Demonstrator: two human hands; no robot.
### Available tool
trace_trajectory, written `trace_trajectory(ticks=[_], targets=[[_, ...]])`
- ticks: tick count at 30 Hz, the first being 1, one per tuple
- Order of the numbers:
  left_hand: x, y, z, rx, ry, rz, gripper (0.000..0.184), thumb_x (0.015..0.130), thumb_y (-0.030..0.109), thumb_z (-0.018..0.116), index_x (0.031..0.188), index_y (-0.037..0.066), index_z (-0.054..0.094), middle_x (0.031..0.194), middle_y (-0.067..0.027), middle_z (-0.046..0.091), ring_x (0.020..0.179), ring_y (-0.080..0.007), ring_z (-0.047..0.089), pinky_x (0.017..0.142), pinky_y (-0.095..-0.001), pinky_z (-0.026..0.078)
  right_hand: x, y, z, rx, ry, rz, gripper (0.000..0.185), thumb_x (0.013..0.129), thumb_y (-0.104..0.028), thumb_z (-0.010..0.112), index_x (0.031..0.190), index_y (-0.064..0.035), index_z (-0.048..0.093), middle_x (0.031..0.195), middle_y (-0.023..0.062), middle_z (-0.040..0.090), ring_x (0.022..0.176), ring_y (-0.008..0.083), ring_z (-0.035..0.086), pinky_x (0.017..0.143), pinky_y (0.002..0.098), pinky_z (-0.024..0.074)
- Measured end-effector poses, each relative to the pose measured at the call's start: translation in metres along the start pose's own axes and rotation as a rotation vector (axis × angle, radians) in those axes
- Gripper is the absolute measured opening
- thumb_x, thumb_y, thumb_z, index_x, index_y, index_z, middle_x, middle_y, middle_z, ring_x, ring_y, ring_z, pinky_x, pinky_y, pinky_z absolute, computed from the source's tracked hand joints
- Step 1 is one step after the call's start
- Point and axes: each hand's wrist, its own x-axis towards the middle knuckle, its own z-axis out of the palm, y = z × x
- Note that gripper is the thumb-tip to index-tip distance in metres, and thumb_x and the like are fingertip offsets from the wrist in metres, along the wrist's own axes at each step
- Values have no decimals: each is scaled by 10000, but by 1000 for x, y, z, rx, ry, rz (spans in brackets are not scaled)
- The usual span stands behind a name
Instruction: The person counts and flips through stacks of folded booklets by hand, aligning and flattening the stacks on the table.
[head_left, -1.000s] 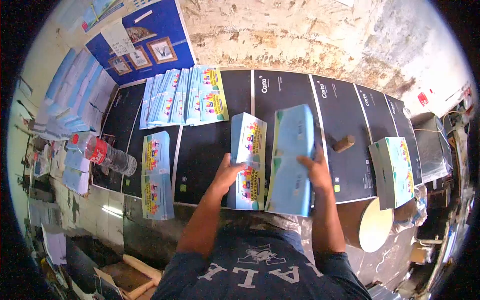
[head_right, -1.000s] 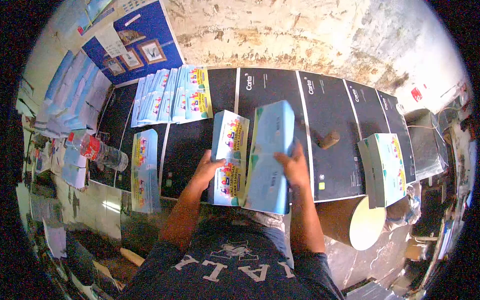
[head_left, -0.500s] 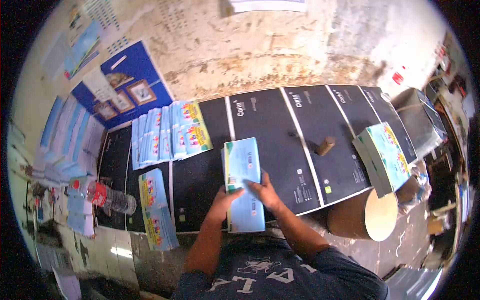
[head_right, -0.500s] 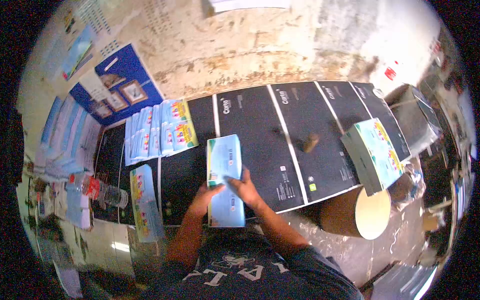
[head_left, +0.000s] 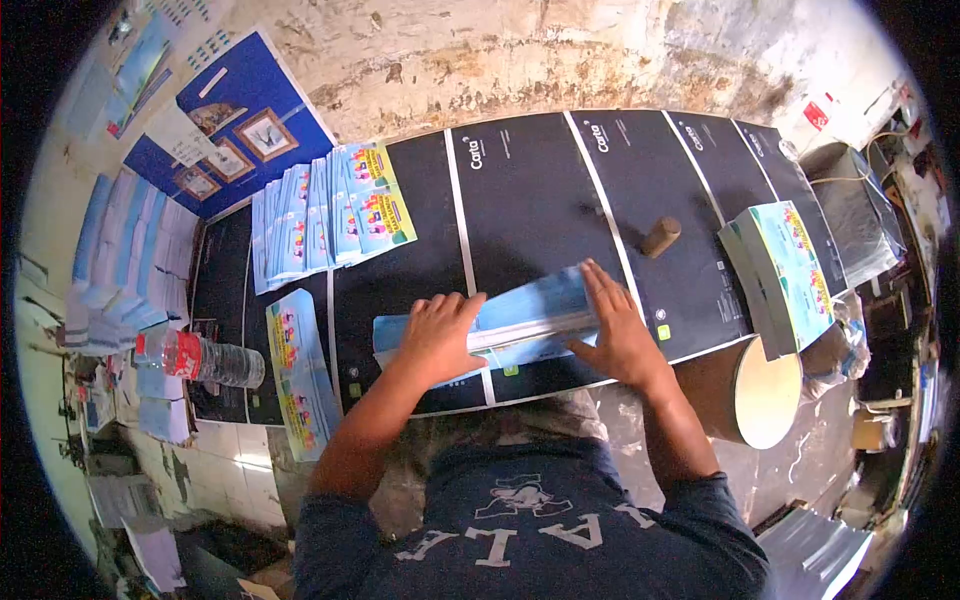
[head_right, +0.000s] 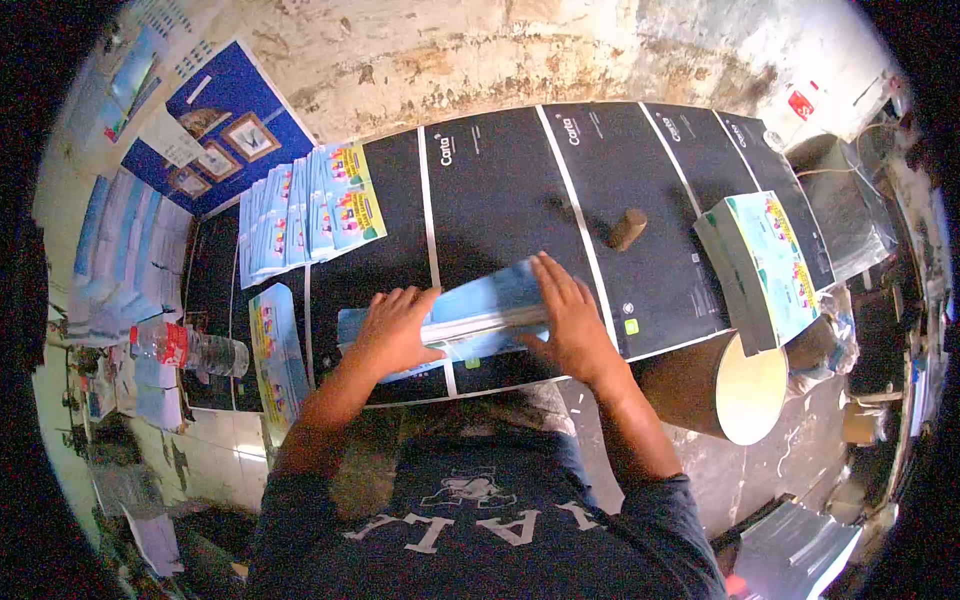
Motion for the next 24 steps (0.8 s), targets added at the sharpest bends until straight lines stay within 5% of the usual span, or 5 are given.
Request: trace_trajectory(ticks=[6,13,16,20,24], targets=[[-22,15,19,27,266,62,1121,655,573,830,1529,71,339,1324,-160,547,1214,-330,508,1036,-482,368,3,-27,28,-526,-182,-342,1025,755,-450,815,1557,-79,295,1629,121,279,1511,296,249,1212,585,162],[-25,4,30,-62,228,24,680,724,536,794,1220,108,610,1057,-96,667,1030,-302,615,893,-460,423,6,82,32,512,-240,-76,1396,588,-140,963,1591,-26,-2,1627,254,191,1511,334,210,1219,429,229],[-15,2,30,-98,250,86,599,750,510,780,1170,109,636,1020,-80,679,995,-294,628,863,-464,432,7,64,50,572,-219,65,1250,629,-164,955,1567,-9,142,1459,223,453,1352,347,456,1149,415,340],[-17,-1,29,-85,227,48,550,787,481,761,1186,122,644,1033,-98,692,1020,-309,651,910,-489,464,11,96,77,540,-140,-46,678,665,-57,918,1248,-17,574,1207,69,618,1131,201,601,989,352,481],[-31,-13,13,-125,202,-10,503,752,436,792,1128,129,659,1063,-118,702,1018,-335,667,900,-502,492,15,80,74,786,-161,68,517,711,-62,885,1160,-28,631,1105,93,711,1048,219,666,950,356,512]])
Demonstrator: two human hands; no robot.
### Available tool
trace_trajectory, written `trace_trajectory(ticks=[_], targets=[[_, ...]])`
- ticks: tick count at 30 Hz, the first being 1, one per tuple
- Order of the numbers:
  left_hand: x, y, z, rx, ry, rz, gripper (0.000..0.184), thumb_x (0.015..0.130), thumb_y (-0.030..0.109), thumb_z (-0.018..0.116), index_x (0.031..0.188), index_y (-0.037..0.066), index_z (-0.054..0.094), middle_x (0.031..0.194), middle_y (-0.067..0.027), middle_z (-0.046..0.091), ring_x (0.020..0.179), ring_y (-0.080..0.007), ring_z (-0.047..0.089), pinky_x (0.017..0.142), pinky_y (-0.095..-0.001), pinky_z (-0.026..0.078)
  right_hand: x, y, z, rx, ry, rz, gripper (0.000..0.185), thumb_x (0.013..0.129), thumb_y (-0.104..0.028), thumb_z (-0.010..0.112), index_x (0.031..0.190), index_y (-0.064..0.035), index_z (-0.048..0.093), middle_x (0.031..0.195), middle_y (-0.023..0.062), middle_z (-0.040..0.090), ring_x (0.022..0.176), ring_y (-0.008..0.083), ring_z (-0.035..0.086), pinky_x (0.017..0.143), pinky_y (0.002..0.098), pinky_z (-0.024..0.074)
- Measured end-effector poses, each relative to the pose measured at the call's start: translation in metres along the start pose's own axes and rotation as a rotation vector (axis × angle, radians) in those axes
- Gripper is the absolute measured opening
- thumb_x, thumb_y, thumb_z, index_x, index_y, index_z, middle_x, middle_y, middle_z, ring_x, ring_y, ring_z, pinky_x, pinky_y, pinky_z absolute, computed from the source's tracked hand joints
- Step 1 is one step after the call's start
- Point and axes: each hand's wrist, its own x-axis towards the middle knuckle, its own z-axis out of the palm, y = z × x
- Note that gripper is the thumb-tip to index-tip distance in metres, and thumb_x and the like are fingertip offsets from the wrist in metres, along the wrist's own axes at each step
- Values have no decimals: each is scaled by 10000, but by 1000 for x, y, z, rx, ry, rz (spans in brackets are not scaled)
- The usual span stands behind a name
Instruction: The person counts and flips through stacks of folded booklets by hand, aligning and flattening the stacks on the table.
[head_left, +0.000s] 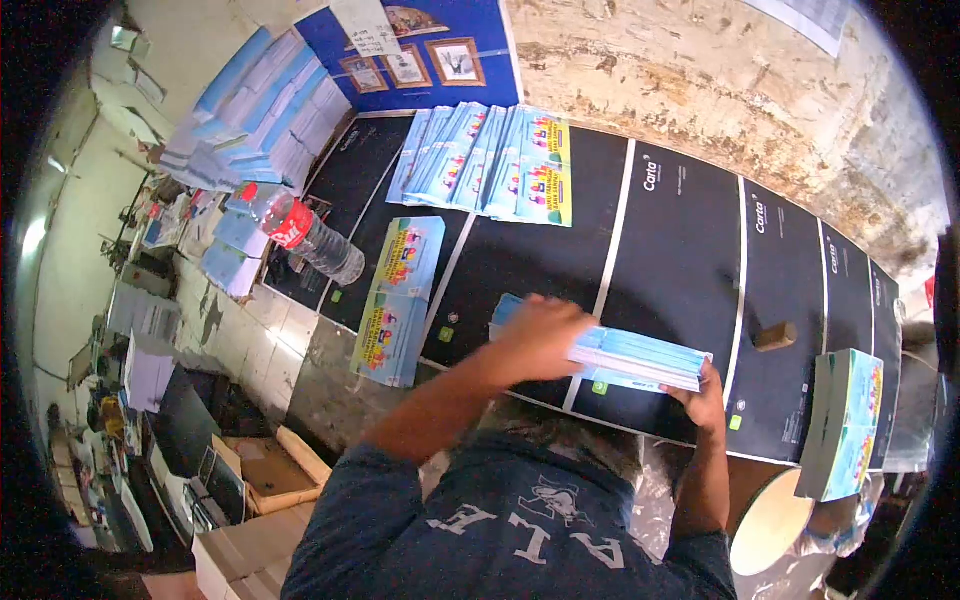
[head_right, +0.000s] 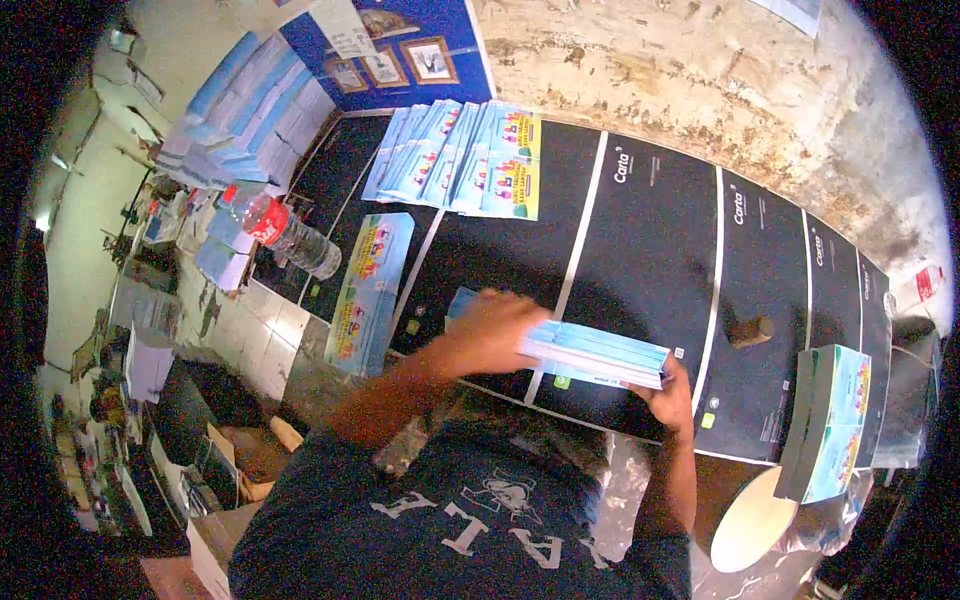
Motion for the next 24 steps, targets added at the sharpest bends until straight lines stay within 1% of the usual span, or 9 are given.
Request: trace_trajectory(ticks=[2,4,6,9,13,17,20,22,24], targets=[[-22,-42,-33,-50,-141,-123,517,672,378,857,1062,89,680,1038,-160,703,993,-357,674,850,-463,536,-4,-12,-3,-113,-6,9,461,729,-66,878,1121,-21,639,1063,91,737,996,199,685,926,352,523],[-62,-92,-18,-529,-47,-258,703,678,319,912,1259,57,614,1194,-123,679,1141,-255,649,1011,-391,487,-5,2,-6,-114,-29,9,432,745,-80,874,1104,-18,642,1055,98,736,993,195,683,920,354,524],[-75,-85,-5,-511,-67,-327,753,724,294,900,1345,50,551,1268,-107,648,1197,-230,607,1054,-370,448,-8,6,-7,-108,-47,33,460,756,-88,870,1137,-17,623,1102,110,721,1034,201,669,935,354,516],[-96,-76,40,-996,155,-512,865,804,193,842,1512,62,363,1424,-123,525,1334,-251,483,1125,-393,368,-19,-7,11,35,104,96,621,778,-76,851,1296,-16,515,1245,114,657,1150,215,610,1023,357,452],[-91,-42,72,-1083,431,-389,973,833,128,812,1587,80,198,1473,-123,451,1368,-244,433,1150,-387,337,-25,-15,34,155,245,26,648,796,-27,818,1351,-6,483,1220,101,661,1146,209,597,1060,355,409],[-84,-53,66,-1084,469,-519,860,788,141,847,1504,58,378,1360,-127,542,1298,-250,501,1095,-399,400,-23,-4,16,13,153,111,547,802,-18,810,1287,3,556,1178,83,678,1114,202,609,1008,337,445],[-87,-51,62,-679,467,-620,687,727,159,888,1314,29,558,1236,-130,614,1174,-264,590,995,-410,469,-4,-7,12,158,198,98,454,784,29,786,1208,8,624,1112,83,710,1042,184,648,961,350,492],[-97,-28,42,-753,485,-770,550,703,183,907,1145,16,626,1131,-125,665,1054,-265,643,899,-406,508,25,-35,5,203,86,121,473,765,19,793,1207,16,626,1088,92,717,1008,185,662,939,358,509],[-130,-16,72,-1077,696,-827,563,744,185,890,1196,8,605,1077,-110,681,1025,-234,645,889,-373,525,66,-79,14,40,-38,92,424,760,-18,800,1149,39,642,1075,118,721,984,197,671,904,356,524]])
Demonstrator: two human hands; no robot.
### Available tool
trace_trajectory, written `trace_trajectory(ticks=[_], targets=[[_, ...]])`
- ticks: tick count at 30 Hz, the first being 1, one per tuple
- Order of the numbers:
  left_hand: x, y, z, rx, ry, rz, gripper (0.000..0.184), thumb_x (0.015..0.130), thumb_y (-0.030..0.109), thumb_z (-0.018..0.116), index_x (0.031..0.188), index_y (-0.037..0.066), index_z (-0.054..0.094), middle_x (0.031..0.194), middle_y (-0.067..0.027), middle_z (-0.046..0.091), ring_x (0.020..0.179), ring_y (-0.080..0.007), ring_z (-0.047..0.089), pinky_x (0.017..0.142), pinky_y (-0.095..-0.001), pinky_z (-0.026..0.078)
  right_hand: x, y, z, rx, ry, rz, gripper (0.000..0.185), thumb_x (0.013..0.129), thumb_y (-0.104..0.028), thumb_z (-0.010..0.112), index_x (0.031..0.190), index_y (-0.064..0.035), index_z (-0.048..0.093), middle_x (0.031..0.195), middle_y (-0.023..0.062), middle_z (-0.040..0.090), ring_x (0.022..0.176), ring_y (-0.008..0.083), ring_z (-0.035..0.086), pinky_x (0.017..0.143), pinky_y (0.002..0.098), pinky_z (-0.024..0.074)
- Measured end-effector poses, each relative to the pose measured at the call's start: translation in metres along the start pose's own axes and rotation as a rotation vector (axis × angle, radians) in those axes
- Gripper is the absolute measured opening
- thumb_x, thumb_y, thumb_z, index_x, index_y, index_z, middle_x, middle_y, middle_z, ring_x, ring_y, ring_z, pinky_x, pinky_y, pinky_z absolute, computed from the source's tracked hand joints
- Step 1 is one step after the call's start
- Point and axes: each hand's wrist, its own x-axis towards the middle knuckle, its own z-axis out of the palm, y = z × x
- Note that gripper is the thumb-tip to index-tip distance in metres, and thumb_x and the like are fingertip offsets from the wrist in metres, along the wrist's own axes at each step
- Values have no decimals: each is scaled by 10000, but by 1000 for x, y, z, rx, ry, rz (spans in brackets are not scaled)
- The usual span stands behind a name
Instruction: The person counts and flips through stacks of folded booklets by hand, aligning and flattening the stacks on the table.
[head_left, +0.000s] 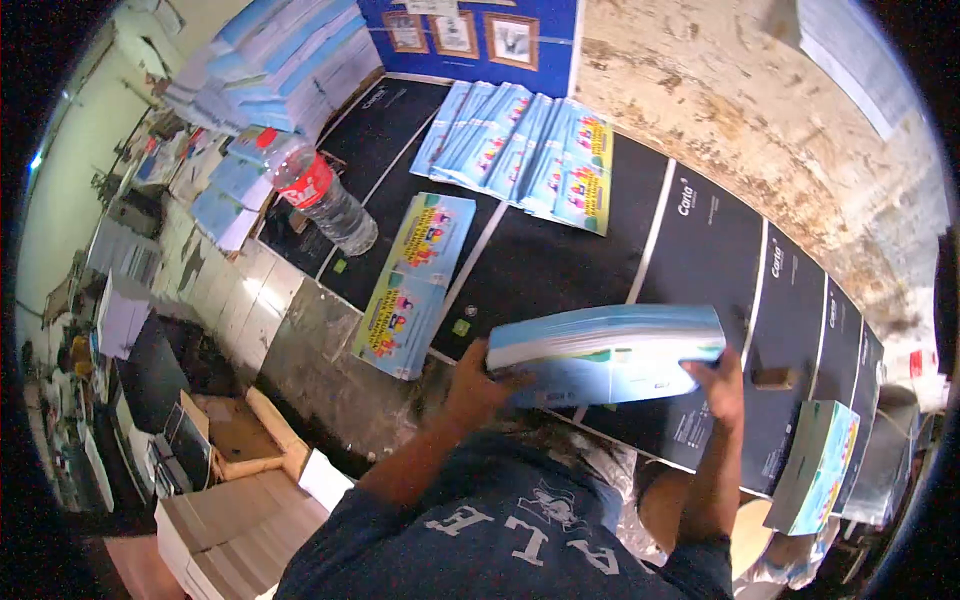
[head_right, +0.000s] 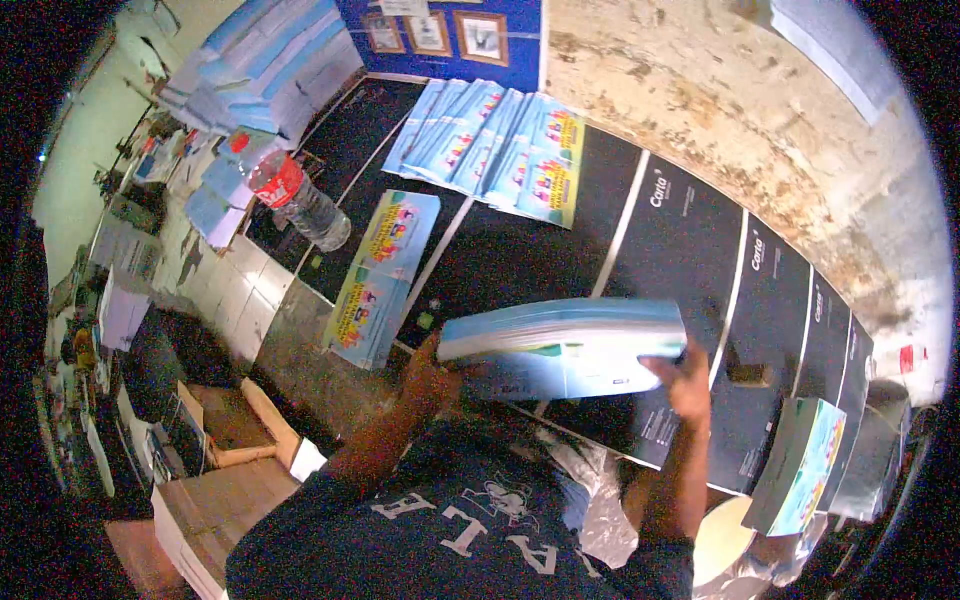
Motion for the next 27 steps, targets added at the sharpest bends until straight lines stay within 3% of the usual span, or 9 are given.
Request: trace_trajectory(ticks=[1,4,7,9,13,19,20,22,27], targets=[[-21,24,-6,-50,82,-125,555,762,181,880,1205,2,599,1072,-102,682,1025,-221,641,891,-359,527,25,-38,16,-105,-123,62,409,778,-82,796,1137,44,646,1080,124,719,981,195,669,899,356,522],[-61,11,-16,-93,178,-371,562,796,153,854,1252,-6,566,1118,-98,662,1023,-204,633,888,-342,531,123,-70,79,-636,-418,-61,775,741,-363,817,1342,55,563,1283,274,632,1214,379,603,1033,423,457],[-73,-4,-19,-367,323,-579,570,832,147,824,1297,-3,529,1133,-92,651,1026,-189,626,868,-335,536,193,-93,171,-941,-718,-243,689,771,-435,768,1269,19,628,1222,247,661,1159,386,619,991,414,474],[-73,-7,-22,-512,447,-578,585,852,147,809,1330,12,500,1172,-100,630,1031,-195,625,875,-342,532,234,-83,219,-854,-988,-120,690,773,-512,741,1204,21,664,1177,251,668,1143,377,626,969,425,479],[-56,-2,-33,-619,591,-581,591,865,180,799,1350,41,490,1238,-118,600,1050,-218,622,905,-384,524,264,-63,268,-1065,-953,-266,668,772,-491,762,1200,14,675,1153,226,694,1091,373,656,950,432,488],[-61,-41,-43,-394,380,-322,593,913,235,751,1408,104,452,1317,-84,570,1153,-243,580,930,-451,518,270,-62,277,-849,-1016,-125,655,751,-423,808,1246,-21,662,1176,211,696,1081,341,671,941,415,499],[-57,-45,-45,-584,412,-455,595,920,234,746,1419,114,445,1328,-68,564,1174,-240,569,943,-450,508,266,-62,274,-847,-1010,-127,655,751,-423,808,1246,-21,662,1176,211,696,1081,341,671,941,415,499],[-51,-42,-46,-777,441,-580,598,926,233,740,1431,125,437,1338,-52,558,1194,-237,558,955,-449,498,245,-60,262,-684,-561,-430,627,754,-362,826,1254,-29,645,1136,186,712,1049,319,684,936,410,509],[-63,-57,-53,-845,344,-592,586,1006,402,602,1481,136,385,1419,-67,511,1268,-225,518,1011,-437,461,225,-48,209,-298,-357,-291,581,815,-327,784,1280,-36,593,1214,197,664,1085,348,662,971,441,499]])
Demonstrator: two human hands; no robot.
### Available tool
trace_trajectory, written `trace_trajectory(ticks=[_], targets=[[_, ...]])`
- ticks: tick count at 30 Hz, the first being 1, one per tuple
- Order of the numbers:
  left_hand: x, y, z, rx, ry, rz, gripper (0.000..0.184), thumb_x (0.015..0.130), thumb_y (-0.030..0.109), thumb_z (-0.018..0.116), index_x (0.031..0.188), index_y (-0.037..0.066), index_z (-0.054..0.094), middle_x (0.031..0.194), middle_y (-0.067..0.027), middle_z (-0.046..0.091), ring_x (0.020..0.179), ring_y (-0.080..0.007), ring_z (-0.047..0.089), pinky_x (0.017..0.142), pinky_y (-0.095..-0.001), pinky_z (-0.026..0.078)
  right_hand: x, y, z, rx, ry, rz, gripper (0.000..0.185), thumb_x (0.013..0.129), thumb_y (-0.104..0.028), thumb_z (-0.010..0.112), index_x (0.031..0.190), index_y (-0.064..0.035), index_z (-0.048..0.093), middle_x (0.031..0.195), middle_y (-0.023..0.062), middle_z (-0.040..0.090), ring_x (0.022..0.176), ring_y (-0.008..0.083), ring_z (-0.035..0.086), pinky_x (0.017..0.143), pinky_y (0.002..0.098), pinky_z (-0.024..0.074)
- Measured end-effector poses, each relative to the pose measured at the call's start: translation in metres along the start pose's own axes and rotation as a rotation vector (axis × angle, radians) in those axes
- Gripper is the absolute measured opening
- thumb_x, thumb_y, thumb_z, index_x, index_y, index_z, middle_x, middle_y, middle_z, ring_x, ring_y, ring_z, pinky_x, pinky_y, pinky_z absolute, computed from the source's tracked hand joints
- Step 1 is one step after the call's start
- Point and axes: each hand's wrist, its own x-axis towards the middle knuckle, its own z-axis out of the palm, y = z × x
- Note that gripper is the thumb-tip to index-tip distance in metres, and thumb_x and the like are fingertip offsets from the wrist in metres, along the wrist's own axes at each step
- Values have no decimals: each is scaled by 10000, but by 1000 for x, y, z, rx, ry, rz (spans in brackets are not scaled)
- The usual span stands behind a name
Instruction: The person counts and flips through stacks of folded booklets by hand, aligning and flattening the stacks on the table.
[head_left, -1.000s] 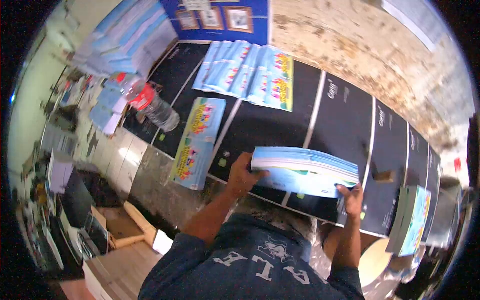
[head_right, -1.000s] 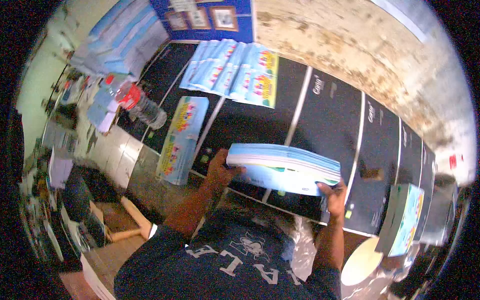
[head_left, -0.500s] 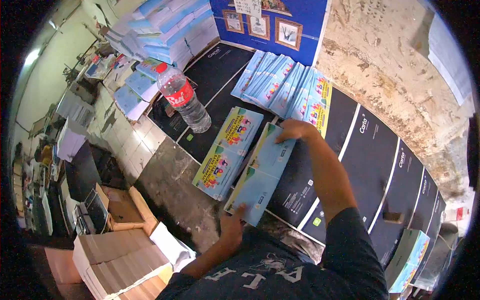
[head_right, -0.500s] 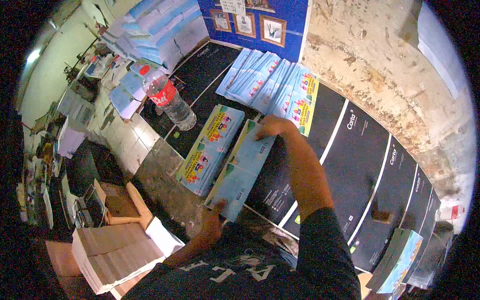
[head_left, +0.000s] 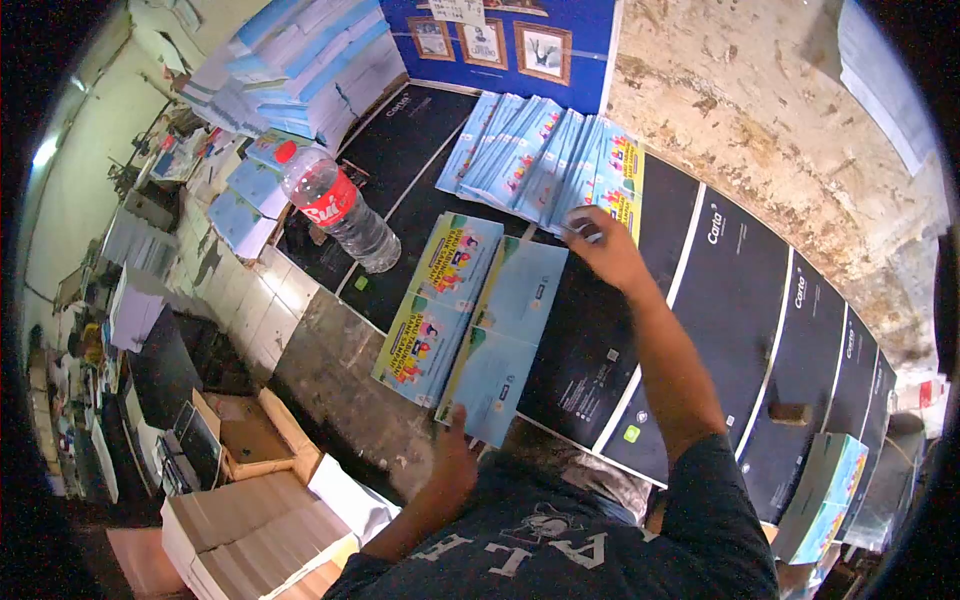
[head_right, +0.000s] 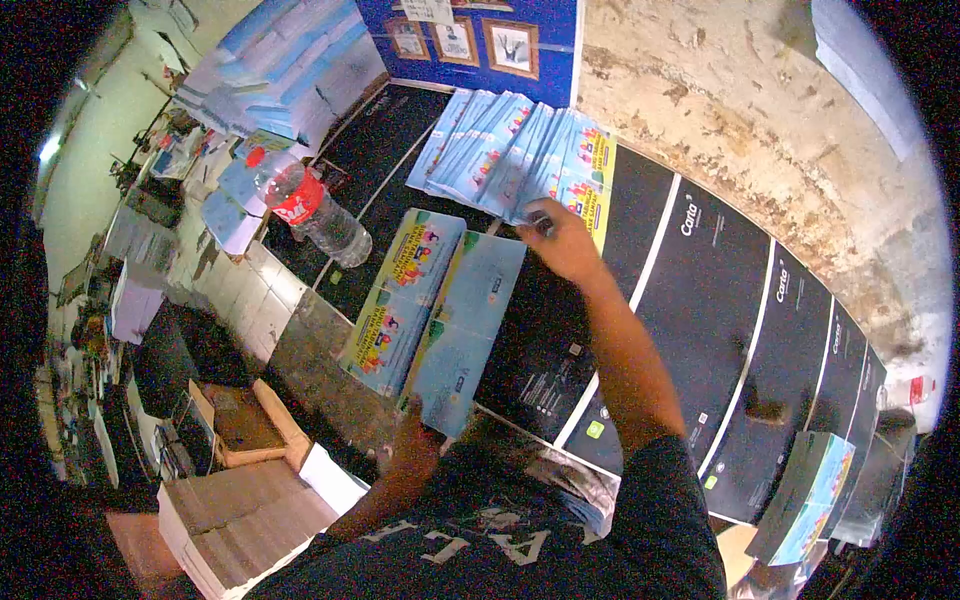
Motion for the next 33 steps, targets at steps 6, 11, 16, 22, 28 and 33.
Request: trace_trajectory(ticks=[6,11,16,22,28,33], targets=[[-50,50,-22,556,-328,-293,523,992,457,594,1375,107,525,1320,-105,606,1219,-247,590,1026,-405,465,-25,92,-59,-275,334,82,793,825,-385,774,1407,35,436,1398,293,505,1291,403,523,1089,442,421],[-48,192,164,1545,-448,493,473,929,435,673,1179,34,692,1163,-155,703,1155,-275,647,992,-381,492,-6,104,-46,-75,454,82,970,828,-493,760,1470,86,322,1466,325,412,1380,437,419,1151,442,350],[265,310,286,1505,-176,736,1025,837,801,526,1297,-113,575,1338,-348,556,1253,-426,561,1075,-437,420,25,111,-28,-165,482,103,1043,847,-574,698,1537,40,215,1576,316,237,1484,440,235,1205,447,271],[421,337,302,1638,261,452,1295,697,980,411,1388,-112,491,1437,-329,484,1347,-426,473,1147,-449,332,50,107,-38,-83,529,113,976,858,-554,680,1517,30,260,1550,335,263,1389,502,372,1128,487,391],[385,318,321,1510,27,225,1093,754,814,636,1422,-41,500,1418,-250,544,1307,-368,530,1100,-473,396,73,104,-32,-13,472,146,974,835,-535,713,1497,41,289,1537,324,299,1393,468,391,1132,474,391],[307,251,364,1205,-288,121,752,856,580,724,1343,24,586,1284,-155,656,1139,-293,644,981,-444,494,86,94,-26,166,489,137,943,820,-512,747,1472,40,346,1491,317,380,1374,434,434,1129,436,390]])
